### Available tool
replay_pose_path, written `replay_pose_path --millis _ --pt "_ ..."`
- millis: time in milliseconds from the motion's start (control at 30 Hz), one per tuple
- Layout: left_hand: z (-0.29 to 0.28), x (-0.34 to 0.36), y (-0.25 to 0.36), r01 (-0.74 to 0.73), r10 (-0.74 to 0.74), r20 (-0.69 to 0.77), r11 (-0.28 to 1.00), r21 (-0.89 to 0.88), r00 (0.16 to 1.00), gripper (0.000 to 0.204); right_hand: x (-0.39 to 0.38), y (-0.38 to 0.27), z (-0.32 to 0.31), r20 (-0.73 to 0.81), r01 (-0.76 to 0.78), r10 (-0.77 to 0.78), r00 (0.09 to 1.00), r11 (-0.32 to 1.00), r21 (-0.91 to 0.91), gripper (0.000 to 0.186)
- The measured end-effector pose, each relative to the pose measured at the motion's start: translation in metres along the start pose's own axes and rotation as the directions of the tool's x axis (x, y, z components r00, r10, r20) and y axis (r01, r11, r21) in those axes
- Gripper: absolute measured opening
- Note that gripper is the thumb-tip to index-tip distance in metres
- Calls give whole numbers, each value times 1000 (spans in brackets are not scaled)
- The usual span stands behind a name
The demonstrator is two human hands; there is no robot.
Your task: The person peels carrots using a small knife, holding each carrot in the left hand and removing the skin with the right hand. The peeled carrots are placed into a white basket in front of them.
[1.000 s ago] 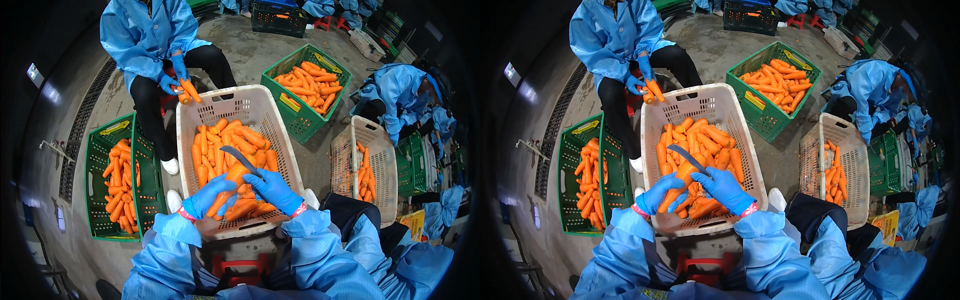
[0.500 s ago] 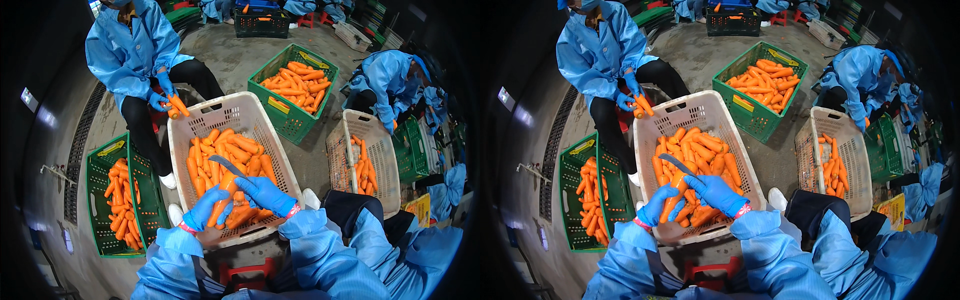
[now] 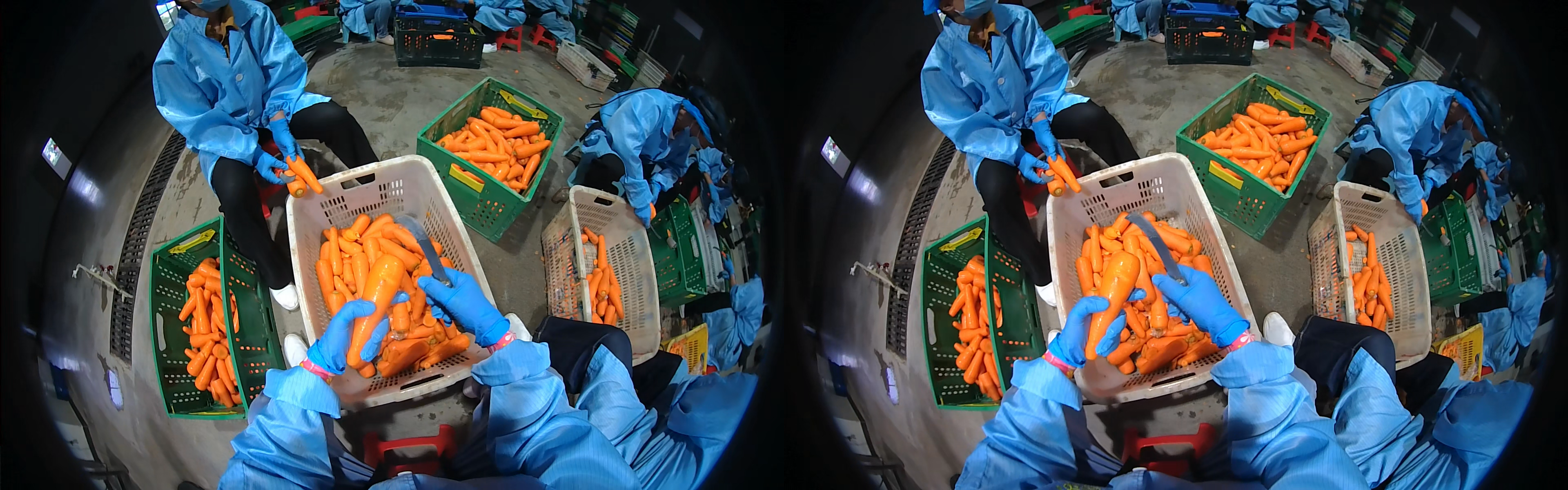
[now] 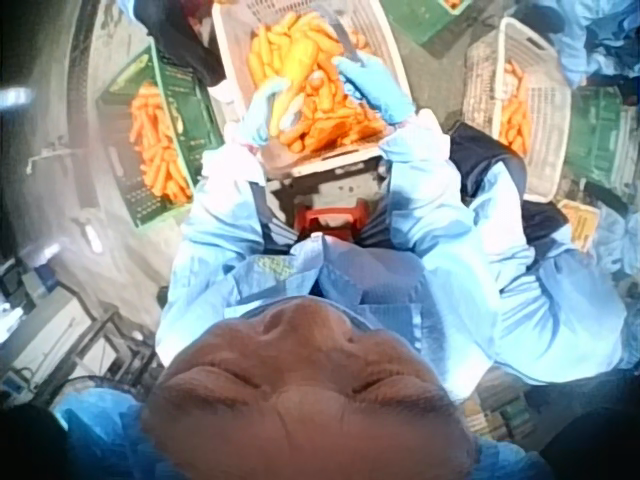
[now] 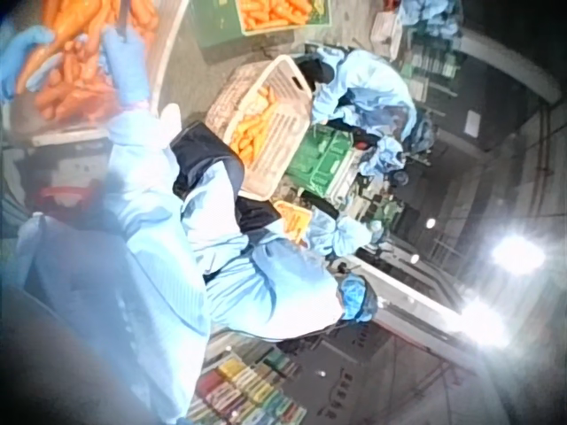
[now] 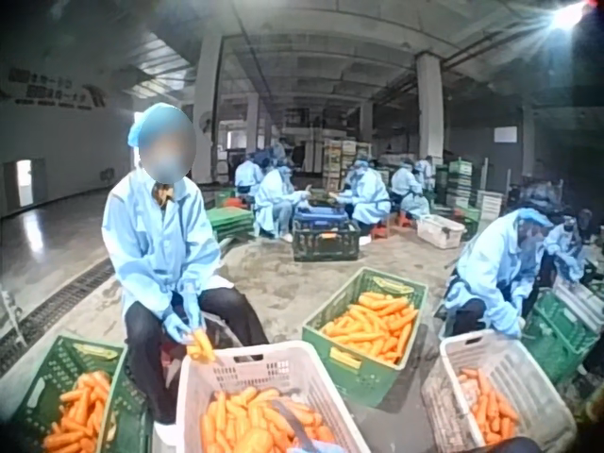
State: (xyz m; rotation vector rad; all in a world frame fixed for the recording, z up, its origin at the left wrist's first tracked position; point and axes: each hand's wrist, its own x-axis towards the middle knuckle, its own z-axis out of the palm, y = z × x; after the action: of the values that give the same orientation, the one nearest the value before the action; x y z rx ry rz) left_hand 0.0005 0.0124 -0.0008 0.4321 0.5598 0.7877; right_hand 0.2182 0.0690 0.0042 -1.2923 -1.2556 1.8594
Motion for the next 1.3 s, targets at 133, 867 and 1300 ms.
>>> replay_pose_path --millis 133,867,1300 --pt "-3 0 -3 -13 17 -75 998 58 997 57 -6 5 14 -54 177 -208 977 922 -344 33" --pt "-3 3 -10 -50 81 -217 988 146 973 40 7 35 28 156 329 -752 641 85 -941 11" --pt "-9 5 -12 73 -74 -116 997 -12 990 37 3 43 35 71 144 -735 675 37 -989 9"
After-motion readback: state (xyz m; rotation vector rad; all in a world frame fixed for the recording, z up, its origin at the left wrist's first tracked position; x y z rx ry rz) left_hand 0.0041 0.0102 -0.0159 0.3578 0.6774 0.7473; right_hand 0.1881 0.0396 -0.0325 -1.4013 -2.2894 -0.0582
